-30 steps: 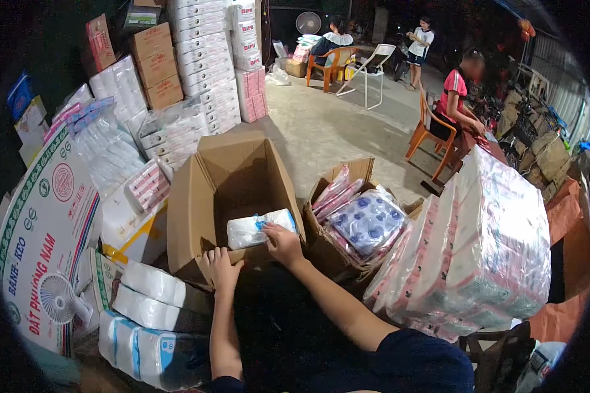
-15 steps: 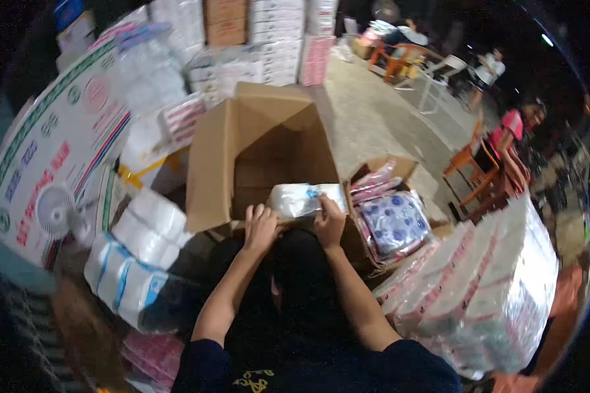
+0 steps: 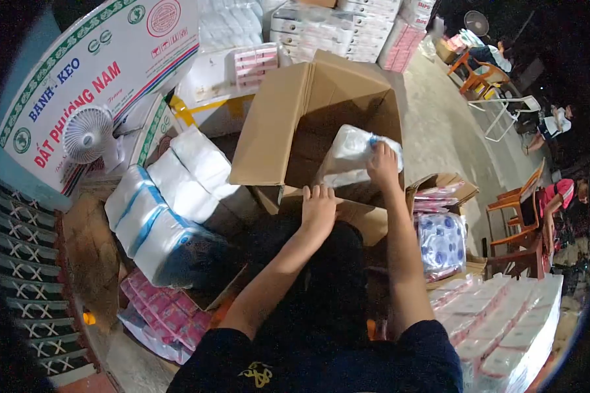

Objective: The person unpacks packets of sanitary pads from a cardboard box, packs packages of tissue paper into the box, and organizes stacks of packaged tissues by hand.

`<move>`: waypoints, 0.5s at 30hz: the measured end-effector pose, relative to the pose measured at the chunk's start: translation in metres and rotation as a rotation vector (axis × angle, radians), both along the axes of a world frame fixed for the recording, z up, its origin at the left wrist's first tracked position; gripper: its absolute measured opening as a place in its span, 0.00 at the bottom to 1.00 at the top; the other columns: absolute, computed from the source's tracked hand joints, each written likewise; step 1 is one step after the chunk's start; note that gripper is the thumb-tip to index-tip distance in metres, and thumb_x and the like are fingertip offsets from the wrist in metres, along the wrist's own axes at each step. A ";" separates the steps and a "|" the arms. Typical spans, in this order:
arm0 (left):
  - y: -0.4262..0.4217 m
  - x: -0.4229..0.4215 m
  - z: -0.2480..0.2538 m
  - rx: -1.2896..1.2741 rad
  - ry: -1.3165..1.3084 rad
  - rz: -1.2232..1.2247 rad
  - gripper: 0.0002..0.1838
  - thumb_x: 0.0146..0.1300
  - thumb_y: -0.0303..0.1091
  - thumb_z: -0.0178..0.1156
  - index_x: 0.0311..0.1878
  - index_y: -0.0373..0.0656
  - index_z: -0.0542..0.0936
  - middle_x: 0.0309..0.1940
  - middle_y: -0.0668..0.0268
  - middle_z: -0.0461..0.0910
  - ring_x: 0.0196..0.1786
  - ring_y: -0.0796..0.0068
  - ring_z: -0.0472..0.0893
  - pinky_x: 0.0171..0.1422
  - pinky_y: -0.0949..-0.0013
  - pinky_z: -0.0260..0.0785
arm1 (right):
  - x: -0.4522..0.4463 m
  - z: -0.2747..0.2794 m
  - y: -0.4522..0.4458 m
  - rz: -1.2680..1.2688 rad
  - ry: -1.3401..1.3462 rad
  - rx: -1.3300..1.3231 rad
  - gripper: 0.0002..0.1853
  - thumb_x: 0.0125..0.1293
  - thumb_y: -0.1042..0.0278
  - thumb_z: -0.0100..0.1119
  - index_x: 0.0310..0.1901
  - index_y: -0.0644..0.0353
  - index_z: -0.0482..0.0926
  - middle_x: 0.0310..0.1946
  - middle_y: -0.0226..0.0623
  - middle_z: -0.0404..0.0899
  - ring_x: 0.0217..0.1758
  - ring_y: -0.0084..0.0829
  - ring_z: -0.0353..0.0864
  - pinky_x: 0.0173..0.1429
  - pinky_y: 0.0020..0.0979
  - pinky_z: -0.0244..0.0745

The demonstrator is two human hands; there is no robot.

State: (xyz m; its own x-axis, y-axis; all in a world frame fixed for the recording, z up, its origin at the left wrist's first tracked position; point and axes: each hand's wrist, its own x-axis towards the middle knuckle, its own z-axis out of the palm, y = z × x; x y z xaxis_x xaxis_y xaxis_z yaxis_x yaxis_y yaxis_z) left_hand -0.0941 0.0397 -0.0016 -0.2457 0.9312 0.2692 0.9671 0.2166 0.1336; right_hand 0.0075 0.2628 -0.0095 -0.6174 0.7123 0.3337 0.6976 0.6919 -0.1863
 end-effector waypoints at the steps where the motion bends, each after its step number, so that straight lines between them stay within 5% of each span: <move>1: 0.003 0.002 -0.007 0.066 -0.028 0.032 0.20 0.51 0.38 0.65 0.45 0.38 0.76 0.41 0.58 0.74 0.50 0.61 0.72 0.60 0.49 0.60 | -0.004 0.006 0.005 0.022 -0.033 -0.011 0.28 0.55 0.57 0.61 0.53 0.64 0.68 0.55 0.51 0.69 0.60 0.50 0.67 0.65 0.46 0.60; 4: 0.012 0.006 -0.016 0.061 0.016 0.097 0.13 0.55 0.33 0.60 0.44 0.40 0.77 0.39 0.56 0.75 0.48 0.60 0.73 0.62 0.44 0.59 | -0.012 0.021 0.013 0.161 -0.008 0.110 0.26 0.54 0.55 0.63 0.50 0.63 0.71 0.47 0.49 0.73 0.52 0.49 0.71 0.55 0.48 0.66; 7: 0.012 0.015 -0.008 0.006 -0.043 0.103 0.12 0.58 0.31 0.56 0.46 0.41 0.78 0.40 0.56 0.76 0.51 0.59 0.74 0.65 0.40 0.55 | -0.023 0.042 0.037 0.143 -0.136 0.013 0.20 0.54 0.58 0.62 0.45 0.60 0.75 0.47 0.44 0.74 0.54 0.48 0.71 0.56 0.48 0.66; 9: 0.014 0.020 0.006 -0.143 -0.094 0.104 0.15 0.61 0.35 0.57 0.49 0.41 0.77 0.43 0.55 0.75 0.55 0.58 0.73 0.70 0.39 0.49 | -0.028 0.040 0.070 0.348 -0.477 0.328 0.12 0.53 0.63 0.60 0.38 0.58 0.79 0.43 0.42 0.77 0.51 0.46 0.74 0.52 0.45 0.70; 11: 0.011 0.018 0.014 -0.144 -0.157 0.084 0.15 0.61 0.38 0.58 0.49 0.40 0.77 0.43 0.56 0.75 0.54 0.57 0.73 0.70 0.38 0.48 | -0.036 0.028 0.115 0.144 -0.135 0.253 0.07 0.53 0.68 0.57 0.33 0.57 0.80 0.41 0.42 0.79 0.46 0.46 0.78 0.48 0.41 0.75; 12: 0.009 0.018 0.017 -0.143 -0.217 0.068 0.16 0.62 0.40 0.59 0.48 0.40 0.77 0.43 0.56 0.74 0.54 0.57 0.72 0.70 0.38 0.48 | -0.047 0.073 0.099 0.143 -0.132 0.245 0.07 0.56 0.69 0.53 0.33 0.58 0.80 0.37 0.43 0.81 0.38 0.48 0.80 0.42 0.41 0.77; 15: 0.010 0.014 0.015 -0.132 -0.263 0.051 0.19 0.62 0.45 0.60 0.46 0.39 0.76 0.41 0.56 0.73 0.53 0.58 0.72 0.70 0.38 0.48 | -0.096 0.088 0.123 0.045 -0.215 0.271 0.07 0.58 0.68 0.51 0.32 0.58 0.79 0.35 0.44 0.81 0.36 0.50 0.80 0.41 0.45 0.76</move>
State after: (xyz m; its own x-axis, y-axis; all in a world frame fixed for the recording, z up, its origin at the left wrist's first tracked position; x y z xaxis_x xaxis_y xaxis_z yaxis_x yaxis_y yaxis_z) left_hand -0.0802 0.0492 0.0130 -0.3380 0.9388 0.0670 0.8904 0.2959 0.3457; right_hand -0.0887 0.3861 0.0784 -0.7230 0.5859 0.3661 0.6685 0.7271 0.1564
